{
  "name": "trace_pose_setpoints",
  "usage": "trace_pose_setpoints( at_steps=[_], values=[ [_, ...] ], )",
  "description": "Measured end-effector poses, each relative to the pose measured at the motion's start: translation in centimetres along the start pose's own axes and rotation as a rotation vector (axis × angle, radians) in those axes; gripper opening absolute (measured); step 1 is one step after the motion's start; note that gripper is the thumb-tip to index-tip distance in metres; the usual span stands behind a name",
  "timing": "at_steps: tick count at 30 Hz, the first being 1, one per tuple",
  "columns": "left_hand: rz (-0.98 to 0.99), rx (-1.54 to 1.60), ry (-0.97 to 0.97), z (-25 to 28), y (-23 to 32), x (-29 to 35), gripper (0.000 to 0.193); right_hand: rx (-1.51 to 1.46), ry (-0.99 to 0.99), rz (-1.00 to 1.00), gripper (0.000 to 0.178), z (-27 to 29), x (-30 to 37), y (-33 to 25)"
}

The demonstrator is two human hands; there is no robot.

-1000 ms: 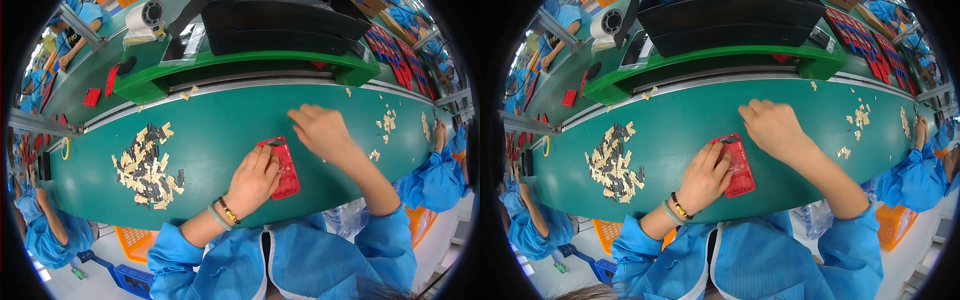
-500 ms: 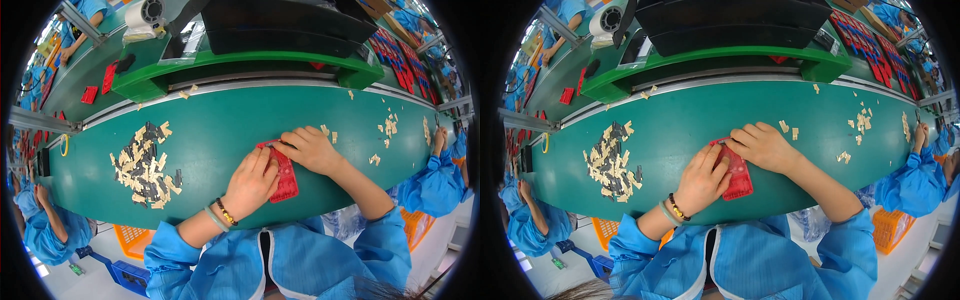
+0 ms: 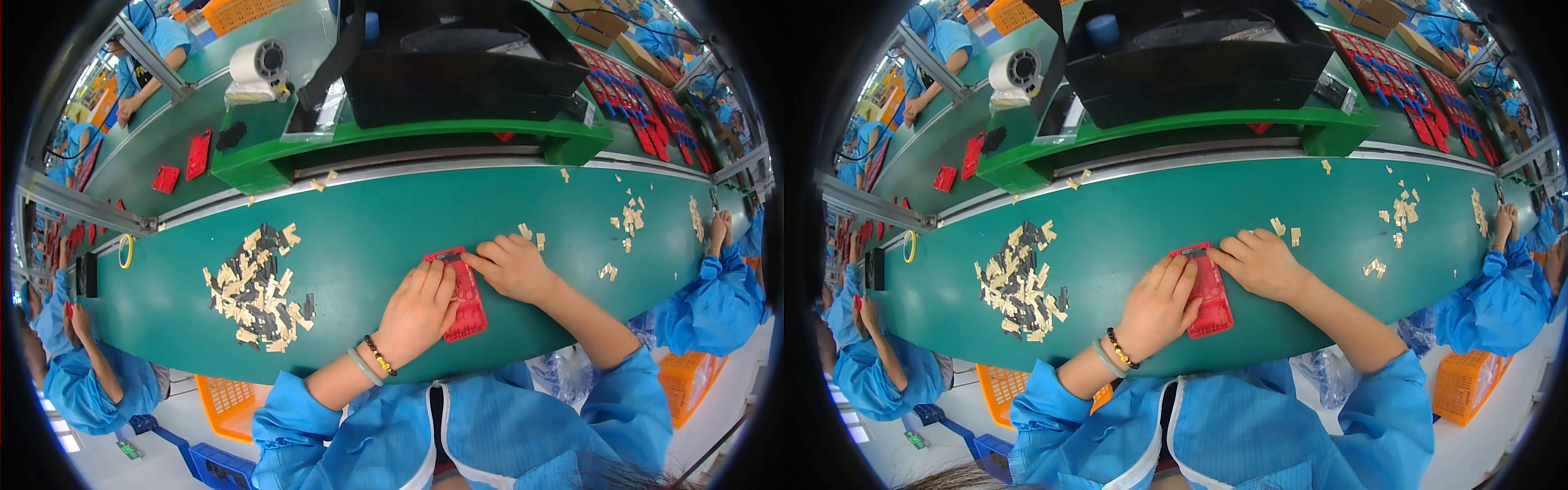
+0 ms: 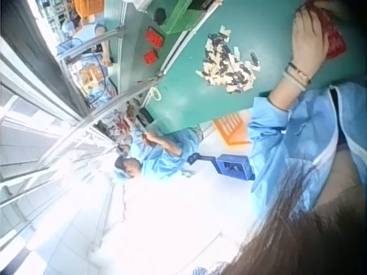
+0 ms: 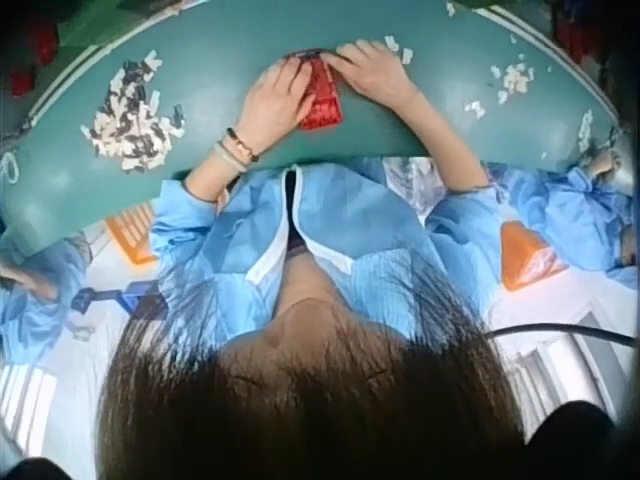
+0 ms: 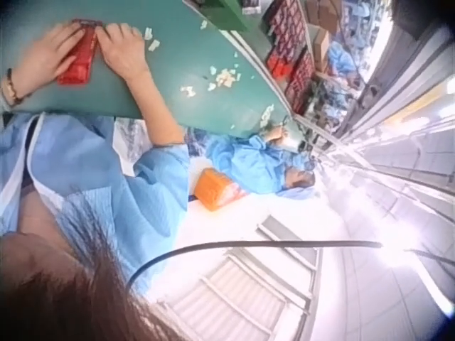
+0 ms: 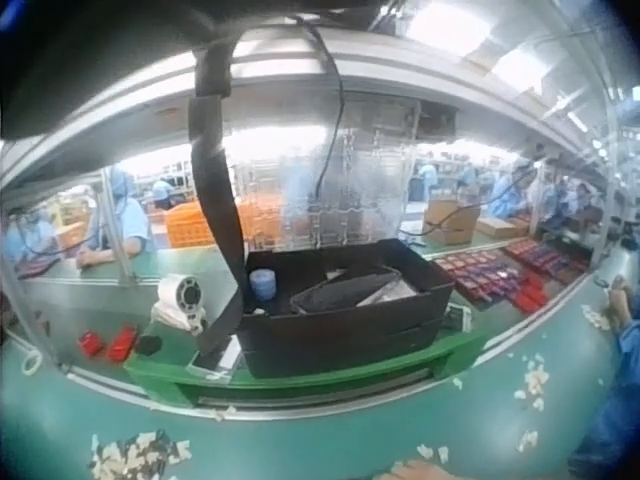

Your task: The person assembles small electronic components into a red plastic housing by hand on an electronics factory assembly line.

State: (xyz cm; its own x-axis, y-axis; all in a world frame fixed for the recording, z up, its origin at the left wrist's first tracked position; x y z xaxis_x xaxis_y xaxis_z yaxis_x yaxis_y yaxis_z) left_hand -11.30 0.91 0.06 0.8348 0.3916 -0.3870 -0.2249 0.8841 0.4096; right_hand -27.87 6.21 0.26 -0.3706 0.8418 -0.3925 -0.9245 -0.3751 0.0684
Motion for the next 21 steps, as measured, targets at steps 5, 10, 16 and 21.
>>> trace_pose_setpoints(
  at_steps=[5, 10, 16, 21],
  values=[
    [-0.056, -0.191, -0.011, 0.3, 0.8, -1.0, 0.044, -0.015, 0.112, -0.075, 0.031, 2.7, -0.3, 0.9],
    [-0.071, -0.184, 0.013, -0.5, 0.4, -1.8, 0.045, 0.086, 0.569, -0.011, 0.034, 10.6, -6.1, 4.3],
    [-0.094, -0.265, 0.049, -0.3, 1.1, -1.4, 0.044, 0.278, 0.682, 0.132, 0.061, 16.4, -16.6, 5.0],
    [-0.124, -0.354, 0.012, -1.2, 1.5, -1.3, 0.042, 0.596, 0.566, 0.162, 0.053, 19.2, -24.9, 4.8]
  ],
)
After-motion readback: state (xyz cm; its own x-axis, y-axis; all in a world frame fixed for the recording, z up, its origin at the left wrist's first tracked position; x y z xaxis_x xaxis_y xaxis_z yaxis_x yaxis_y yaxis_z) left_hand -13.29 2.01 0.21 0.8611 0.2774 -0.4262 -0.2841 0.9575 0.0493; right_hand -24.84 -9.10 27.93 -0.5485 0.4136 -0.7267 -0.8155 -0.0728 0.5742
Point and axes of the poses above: each hand's wrist, its own x-axis away from the middle knuckle, its own z-axis out of the back of the hand, y = z × x, the point moved 4 cm from there along -x, towards the middle knuckle, and after that the axes turned 4 degrees about x, right-handed, at the moved point
